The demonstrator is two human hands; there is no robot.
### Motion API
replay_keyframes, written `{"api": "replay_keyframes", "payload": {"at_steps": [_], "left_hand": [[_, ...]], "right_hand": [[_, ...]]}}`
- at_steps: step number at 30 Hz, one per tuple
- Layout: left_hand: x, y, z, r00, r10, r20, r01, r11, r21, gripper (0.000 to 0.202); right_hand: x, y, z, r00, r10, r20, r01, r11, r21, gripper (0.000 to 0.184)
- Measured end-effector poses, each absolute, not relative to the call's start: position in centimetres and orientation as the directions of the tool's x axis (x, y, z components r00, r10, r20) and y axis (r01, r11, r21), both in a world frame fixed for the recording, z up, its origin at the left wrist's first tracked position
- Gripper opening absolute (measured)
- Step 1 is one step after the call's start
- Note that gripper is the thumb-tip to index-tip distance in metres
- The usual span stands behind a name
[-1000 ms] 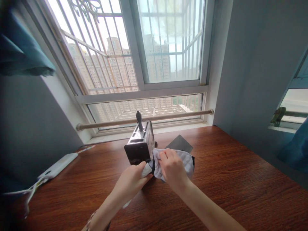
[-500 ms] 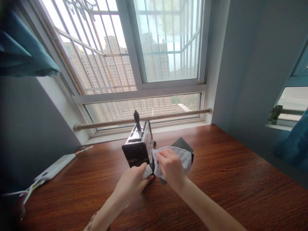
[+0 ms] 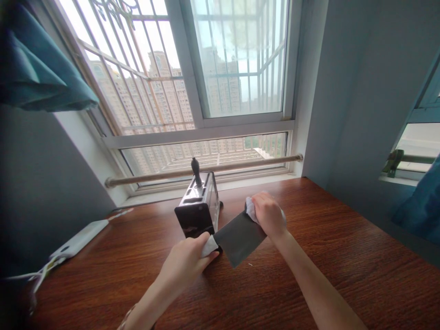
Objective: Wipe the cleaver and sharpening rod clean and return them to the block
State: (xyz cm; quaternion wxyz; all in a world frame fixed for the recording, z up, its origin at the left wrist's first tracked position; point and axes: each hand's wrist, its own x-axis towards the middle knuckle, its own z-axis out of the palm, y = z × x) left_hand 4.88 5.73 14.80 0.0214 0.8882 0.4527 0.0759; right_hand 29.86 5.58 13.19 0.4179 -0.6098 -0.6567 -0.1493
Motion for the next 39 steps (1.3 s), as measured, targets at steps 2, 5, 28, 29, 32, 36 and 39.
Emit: {"api": "replay_keyframes", "payload": {"at_steps": [2, 5, 28, 29, 32, 36, 39], "left_hand": [[4.9, 5.7, 14.8, 0.582, 0.806, 0.109, 0.799, -0.592, 0.106, 0.013], [4.9, 5.7, 14.8, 0.57, 0.811, 0.134, 0.806, -0.583, 0.1, 0.014], [4.5, 5.8, 16.0, 0.448, 0.865, 0.225, 0.876, -0.475, 0.08, 0.019], [4.5, 5.8, 16.1, 0.447, 0.867, 0.222, 0.879, -0.472, 0.073, 0.019], [4.3, 5.8, 16.4, 0.442, 0.868, 0.226, 0.884, -0.464, 0.054, 0.02], [4.1, 6.1, 16.7, 0.394, 0.887, 0.24, 0.903, -0.422, 0.079, 0.023], [3.7, 6.5, 16.7, 0.363, 0.899, 0.245, 0.901, -0.406, 0.154, 0.024]], "right_hand": [[31.5, 5.9, 13.0, 0.226, 0.692, 0.686, 0.869, 0.175, -0.463, 0.027], [33.5, 6.0, 12.7, 0.415, 0.734, 0.537, 0.711, 0.107, -0.695, 0.028], [27.3, 4.2, 15.0, 0.554, 0.832, -0.039, -0.573, 0.347, -0.742, 0.022], [27.1, 4.2, 15.0, 0.565, 0.824, -0.044, -0.57, 0.352, -0.743, 0.022], [27.2, 4.5, 14.7, 0.586, 0.809, -0.048, -0.568, 0.368, -0.737, 0.02], [29.3, 5.1, 14.1, 0.663, 0.747, -0.047, -0.557, 0.451, -0.698, 0.016], [31.0, 5.4, 13.9, 0.712, 0.702, -0.021, -0.537, 0.525, -0.661, 0.013]]}}
